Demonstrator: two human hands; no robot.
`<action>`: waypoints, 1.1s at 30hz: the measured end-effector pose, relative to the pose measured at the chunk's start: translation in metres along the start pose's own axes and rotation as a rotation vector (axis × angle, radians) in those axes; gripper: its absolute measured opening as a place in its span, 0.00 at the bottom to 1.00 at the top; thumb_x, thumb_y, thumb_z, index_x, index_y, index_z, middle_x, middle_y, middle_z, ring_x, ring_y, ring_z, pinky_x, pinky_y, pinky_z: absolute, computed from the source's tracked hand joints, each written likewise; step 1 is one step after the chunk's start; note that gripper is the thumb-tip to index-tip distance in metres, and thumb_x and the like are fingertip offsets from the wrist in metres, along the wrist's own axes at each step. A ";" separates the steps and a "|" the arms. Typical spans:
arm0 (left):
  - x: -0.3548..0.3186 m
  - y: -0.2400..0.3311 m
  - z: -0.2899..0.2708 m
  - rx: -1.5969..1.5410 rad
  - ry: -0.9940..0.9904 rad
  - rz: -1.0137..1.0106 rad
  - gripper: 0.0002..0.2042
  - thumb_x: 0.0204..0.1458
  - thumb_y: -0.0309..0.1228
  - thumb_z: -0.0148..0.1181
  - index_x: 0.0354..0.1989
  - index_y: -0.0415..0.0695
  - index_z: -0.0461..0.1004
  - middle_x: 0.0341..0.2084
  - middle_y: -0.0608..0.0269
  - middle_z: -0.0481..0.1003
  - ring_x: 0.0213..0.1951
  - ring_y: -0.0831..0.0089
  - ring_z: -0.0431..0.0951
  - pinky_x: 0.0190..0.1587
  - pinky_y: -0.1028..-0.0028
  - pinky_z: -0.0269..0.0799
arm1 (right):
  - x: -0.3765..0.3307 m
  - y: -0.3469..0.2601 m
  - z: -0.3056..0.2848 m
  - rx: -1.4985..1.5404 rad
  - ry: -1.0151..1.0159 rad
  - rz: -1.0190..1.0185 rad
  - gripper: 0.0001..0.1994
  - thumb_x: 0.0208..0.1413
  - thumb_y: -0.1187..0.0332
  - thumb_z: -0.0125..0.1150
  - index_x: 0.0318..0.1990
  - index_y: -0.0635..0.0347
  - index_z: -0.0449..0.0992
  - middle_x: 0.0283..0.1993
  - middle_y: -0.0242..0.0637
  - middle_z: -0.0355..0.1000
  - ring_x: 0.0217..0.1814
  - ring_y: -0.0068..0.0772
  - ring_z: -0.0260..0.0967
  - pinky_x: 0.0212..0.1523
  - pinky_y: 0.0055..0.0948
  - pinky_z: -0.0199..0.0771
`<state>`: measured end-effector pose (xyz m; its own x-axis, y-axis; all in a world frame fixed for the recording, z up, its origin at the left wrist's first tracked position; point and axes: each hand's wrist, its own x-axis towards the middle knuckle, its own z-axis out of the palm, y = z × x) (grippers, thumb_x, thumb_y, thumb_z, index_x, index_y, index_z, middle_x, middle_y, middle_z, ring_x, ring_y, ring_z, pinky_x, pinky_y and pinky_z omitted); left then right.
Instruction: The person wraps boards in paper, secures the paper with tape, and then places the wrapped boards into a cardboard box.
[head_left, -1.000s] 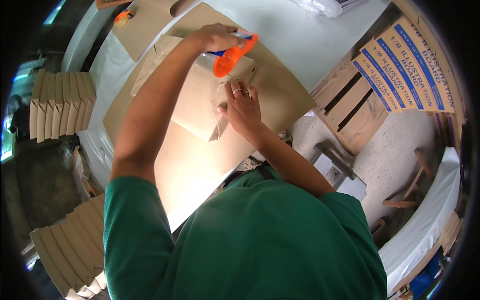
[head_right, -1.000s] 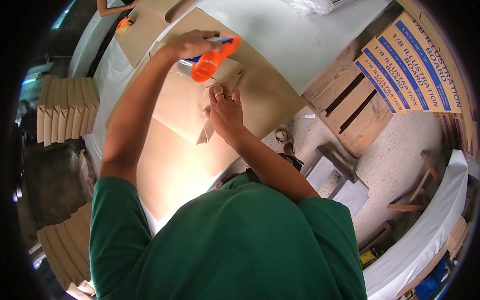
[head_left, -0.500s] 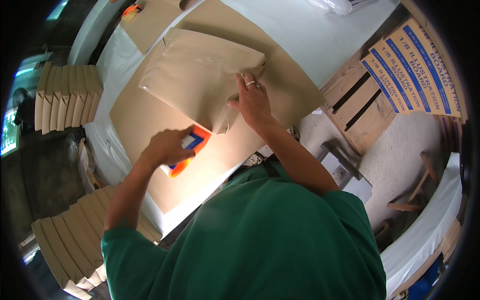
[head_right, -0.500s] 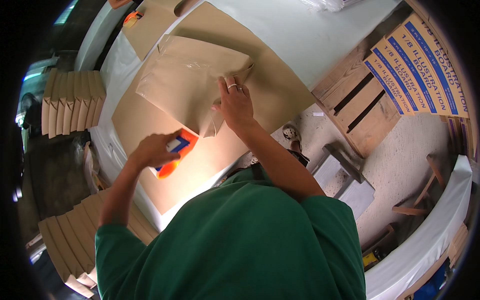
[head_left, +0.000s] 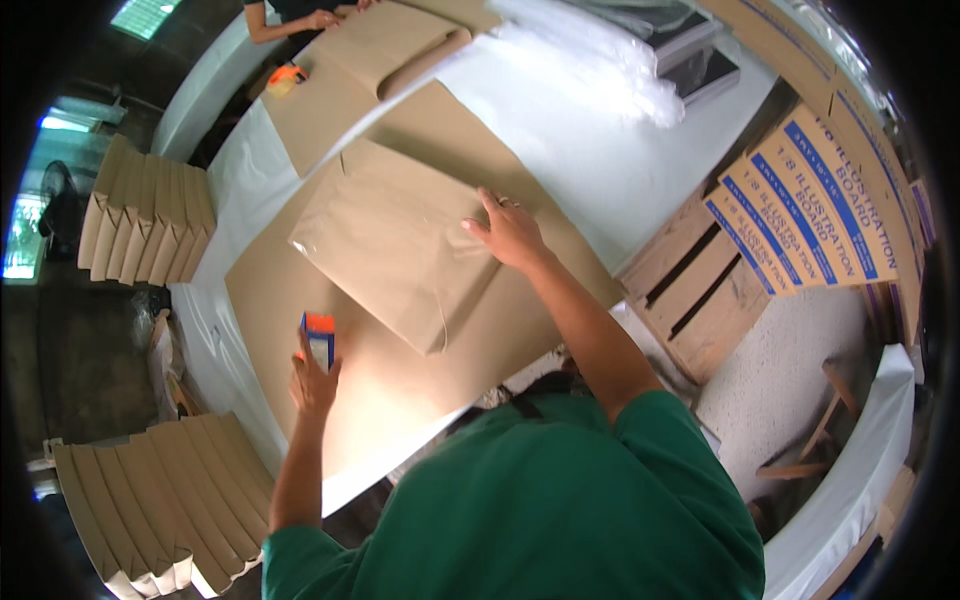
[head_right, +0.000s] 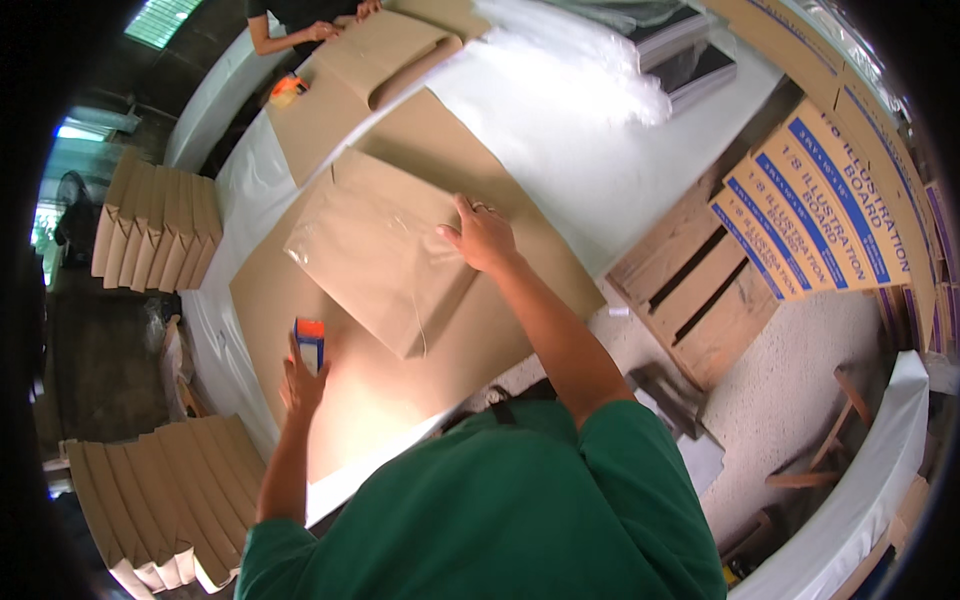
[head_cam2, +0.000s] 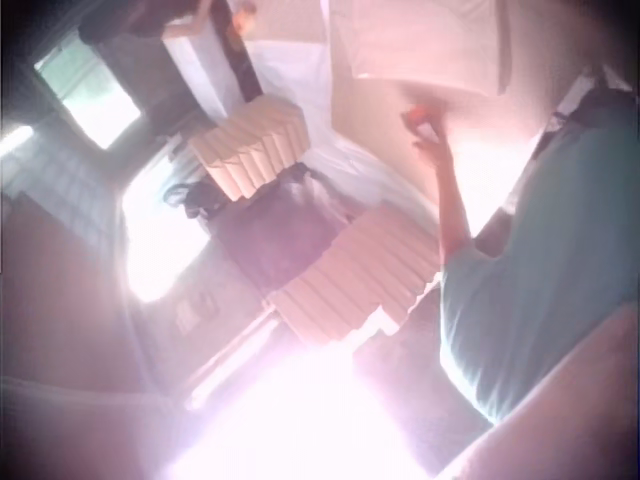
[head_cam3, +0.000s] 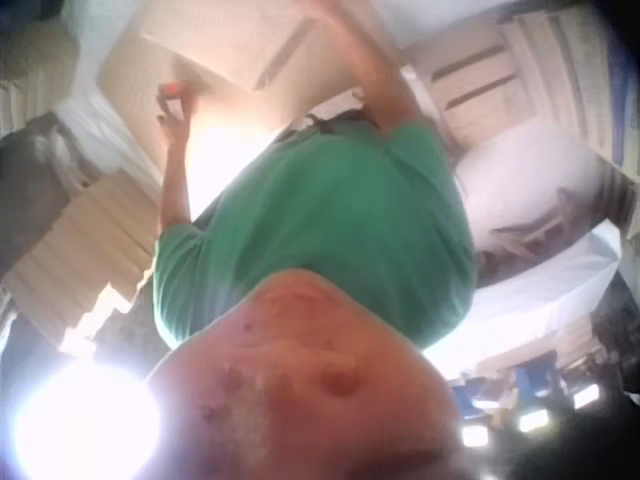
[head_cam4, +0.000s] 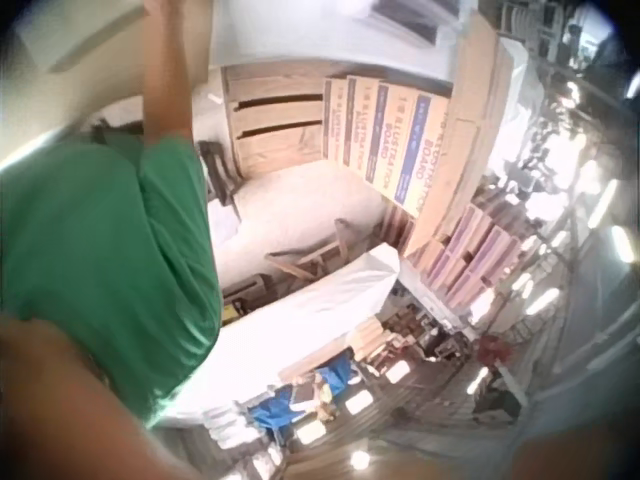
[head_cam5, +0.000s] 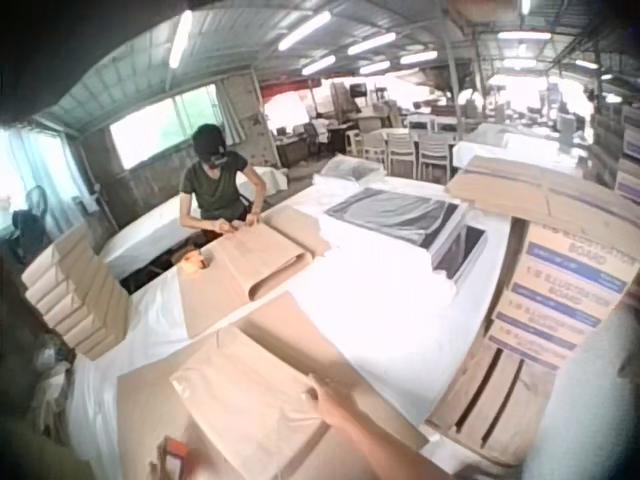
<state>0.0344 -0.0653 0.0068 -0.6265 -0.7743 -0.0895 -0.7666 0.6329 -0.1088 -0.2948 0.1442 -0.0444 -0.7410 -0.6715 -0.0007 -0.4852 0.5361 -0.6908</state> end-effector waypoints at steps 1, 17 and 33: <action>-0.006 -0.020 0.027 0.008 0.033 -0.056 0.46 0.40 0.43 0.63 0.65 0.52 0.38 0.41 0.40 0.66 0.36 0.49 0.71 0.41 0.57 0.67 | 0.014 0.001 -0.007 0.116 -0.152 0.047 0.33 0.54 0.46 0.48 0.59 0.64 0.57 0.60 0.48 0.57 0.64 0.45 0.52 0.62 0.39 0.50; 0.015 0.124 0.077 -2.175 0.393 -0.171 0.37 0.55 0.54 0.36 0.66 0.46 0.33 0.66 0.60 0.30 0.67 0.68 0.31 0.65 0.67 0.27 | 0.047 0.017 -0.008 1.638 -0.803 -0.098 0.43 0.52 0.34 0.32 0.66 0.56 0.37 0.70 0.38 0.33 0.71 0.38 0.31 0.67 0.36 0.28; -0.047 0.114 -0.142 -1.634 0.773 0.192 0.46 0.39 0.51 0.62 0.63 0.39 0.45 0.54 0.49 0.58 0.57 0.63 0.58 0.58 0.67 0.53 | 0.110 0.002 -0.049 1.187 -0.420 -0.445 0.43 0.48 0.35 0.43 0.63 0.58 0.48 0.65 0.38 0.48 0.66 0.41 0.45 0.64 0.43 0.44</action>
<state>-0.0437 0.0436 0.1387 -0.2657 -0.8257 0.4976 0.2617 0.4350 0.8616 -0.3999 0.0965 -0.0102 -0.3236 -0.8924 0.3144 0.2073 -0.3911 -0.8967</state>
